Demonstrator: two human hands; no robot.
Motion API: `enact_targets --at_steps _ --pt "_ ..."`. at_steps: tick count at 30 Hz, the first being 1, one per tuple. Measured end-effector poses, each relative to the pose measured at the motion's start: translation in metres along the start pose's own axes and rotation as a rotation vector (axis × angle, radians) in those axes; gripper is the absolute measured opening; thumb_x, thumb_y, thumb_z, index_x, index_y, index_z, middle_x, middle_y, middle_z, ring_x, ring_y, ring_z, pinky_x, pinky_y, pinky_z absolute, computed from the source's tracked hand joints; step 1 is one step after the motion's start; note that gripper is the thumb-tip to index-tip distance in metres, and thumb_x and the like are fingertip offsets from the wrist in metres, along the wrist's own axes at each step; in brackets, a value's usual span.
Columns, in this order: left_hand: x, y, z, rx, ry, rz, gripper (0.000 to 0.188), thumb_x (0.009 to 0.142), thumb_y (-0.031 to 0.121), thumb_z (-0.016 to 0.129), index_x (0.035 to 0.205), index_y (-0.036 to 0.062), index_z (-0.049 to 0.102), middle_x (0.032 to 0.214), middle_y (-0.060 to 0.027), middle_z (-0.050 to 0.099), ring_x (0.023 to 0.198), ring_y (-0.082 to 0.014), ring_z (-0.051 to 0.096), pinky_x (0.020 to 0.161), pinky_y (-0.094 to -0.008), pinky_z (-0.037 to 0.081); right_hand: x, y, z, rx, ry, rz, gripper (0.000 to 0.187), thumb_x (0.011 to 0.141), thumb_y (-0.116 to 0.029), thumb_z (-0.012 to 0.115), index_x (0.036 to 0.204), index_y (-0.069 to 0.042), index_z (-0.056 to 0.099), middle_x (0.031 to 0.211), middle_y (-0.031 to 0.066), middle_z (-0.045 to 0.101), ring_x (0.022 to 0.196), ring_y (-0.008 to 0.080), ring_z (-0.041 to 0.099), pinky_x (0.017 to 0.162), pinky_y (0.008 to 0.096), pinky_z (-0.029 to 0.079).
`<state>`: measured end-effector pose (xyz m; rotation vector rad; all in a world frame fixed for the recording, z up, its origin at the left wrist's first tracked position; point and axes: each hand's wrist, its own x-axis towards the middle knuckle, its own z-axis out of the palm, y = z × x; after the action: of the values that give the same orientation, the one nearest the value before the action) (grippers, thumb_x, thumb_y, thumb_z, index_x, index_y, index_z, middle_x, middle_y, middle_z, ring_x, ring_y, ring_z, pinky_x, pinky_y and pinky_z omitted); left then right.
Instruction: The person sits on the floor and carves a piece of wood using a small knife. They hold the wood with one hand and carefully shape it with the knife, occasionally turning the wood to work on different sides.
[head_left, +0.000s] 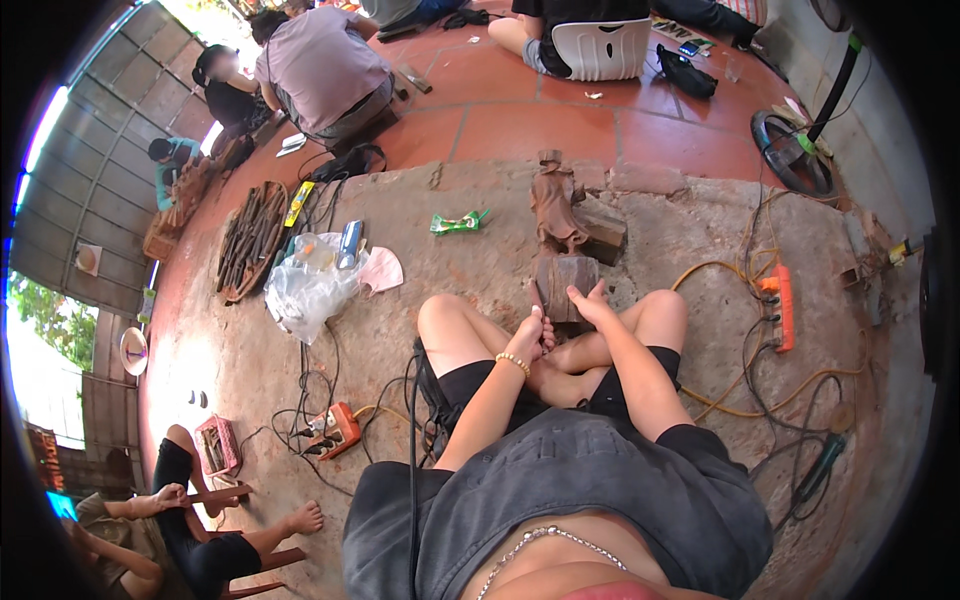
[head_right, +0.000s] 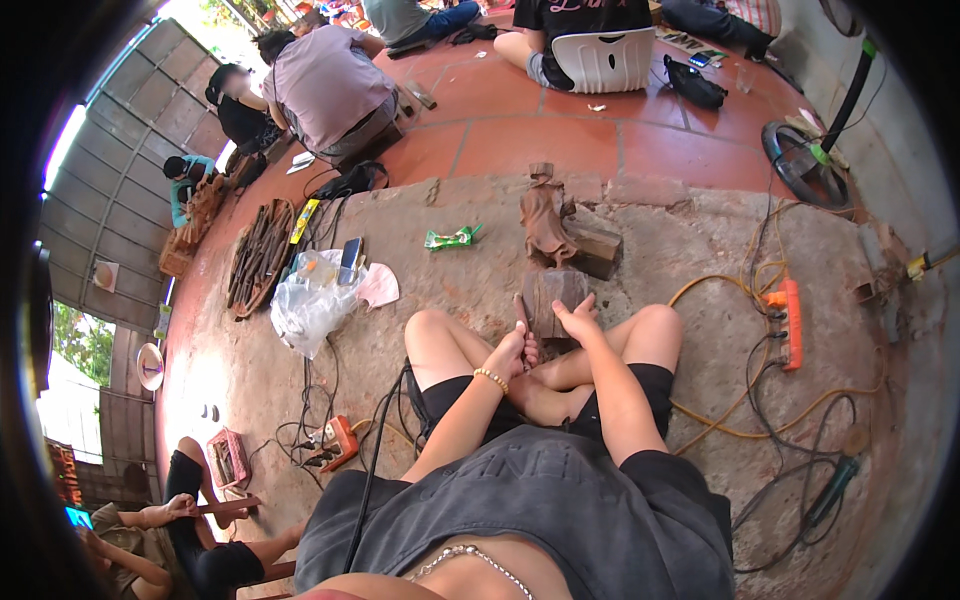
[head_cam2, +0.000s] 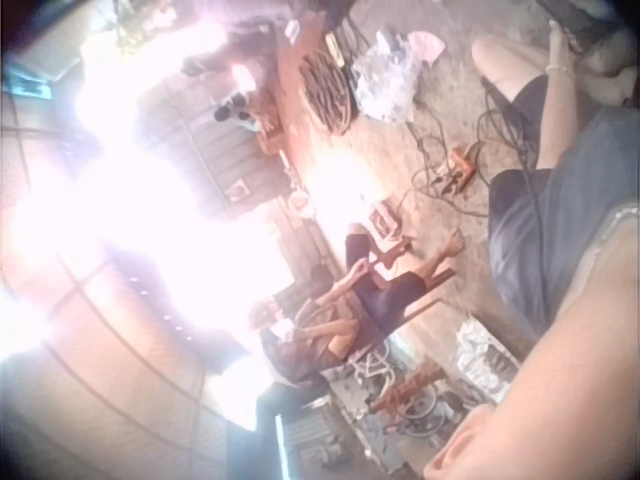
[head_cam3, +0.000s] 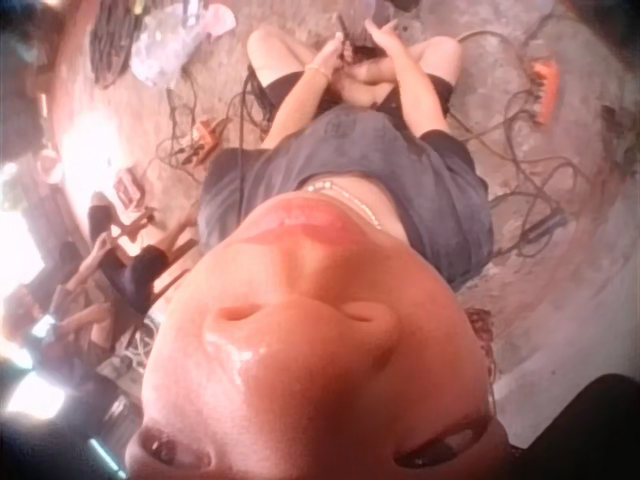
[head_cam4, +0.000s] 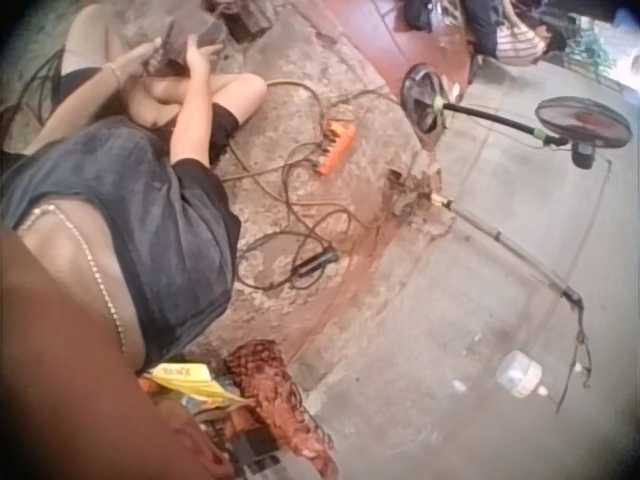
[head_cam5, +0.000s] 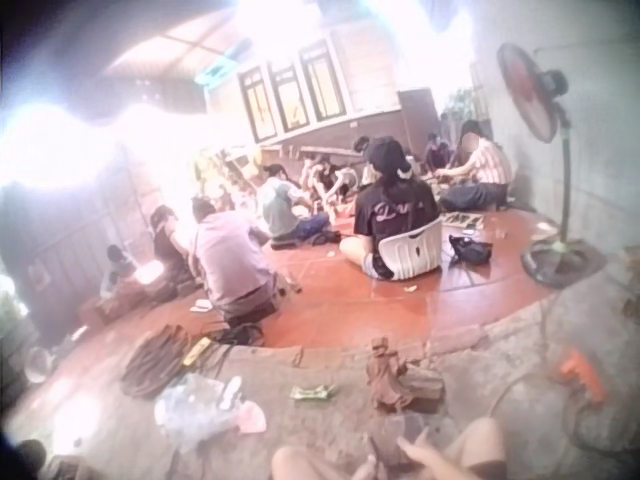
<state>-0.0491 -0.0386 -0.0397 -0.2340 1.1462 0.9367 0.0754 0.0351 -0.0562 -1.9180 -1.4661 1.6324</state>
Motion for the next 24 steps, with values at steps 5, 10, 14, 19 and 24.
enact_targets --at_steps 5,10,14,19,24 --pt "-0.016 -0.030 -0.009 0.049 -0.041 0.000 0.038 0.080 0.048 0.031 0.065 0.0138 0.032 0.047 0.0056 0.026 0.036 -0.0063 0.022 0.033 -0.0192 0.022 -0.003 -0.001 -0.005 -0.012 -0.030 0.011 0.100 0.065 -0.056 0.051 0.124 -0.005 -0.010 0.128 0.0254 0.002 0.119 0.0349 0.010 0.095 0.0396 0.017" --pt "-0.024 -0.055 -0.002 0.161 -0.056 0.036 0.035 0.082 0.045 0.030 0.065 0.0137 0.033 0.048 0.0035 0.029 0.036 -0.0078 0.025 0.033 -0.0215 0.024 -0.001 0.002 -0.005 0.001 -0.028 -0.007 0.100 0.064 -0.056 0.051 0.124 -0.004 -0.010 0.127 0.0259 0.004 0.119 0.0349 0.011 0.095 0.0398 0.016" --pt "-0.014 -0.053 -0.008 0.198 -0.008 0.022 0.037 0.081 0.046 0.030 0.064 0.0133 0.033 0.047 0.0009 0.031 0.035 -0.0115 0.028 0.032 -0.0237 0.025 -0.002 0.002 0.003 0.011 0.037 -0.016 0.100 0.064 -0.054 0.053 0.124 -0.002 -0.009 0.127 0.0271 0.001 0.119 0.0367 0.009 0.096 0.0393 0.016" --pt "-0.001 -0.045 -0.010 0.302 -0.061 0.179 0.038 0.081 0.046 0.032 0.063 0.0120 0.035 0.046 -0.0001 0.032 0.033 -0.0132 0.029 0.030 -0.0256 0.025 0.006 0.005 0.006 -0.020 0.054 -0.042 0.099 0.065 -0.058 0.048 0.123 0.001 -0.007 0.127 0.0260 0.006 0.120 0.0339 0.008 0.096 0.0369 0.014" --pt "0.004 -0.017 0.009 0.333 0.001 0.113 0.038 0.081 0.045 0.031 0.062 0.0125 0.036 0.046 0.0014 0.033 0.035 -0.0113 0.029 0.032 -0.0242 0.025 0.003 -0.001 0.002 -0.031 0.066 0.000 0.102 0.063 -0.059 0.050 0.124 -0.001 -0.007 0.127 0.0267 0.007 0.117 0.0374 0.013 0.095 0.0395 0.017"
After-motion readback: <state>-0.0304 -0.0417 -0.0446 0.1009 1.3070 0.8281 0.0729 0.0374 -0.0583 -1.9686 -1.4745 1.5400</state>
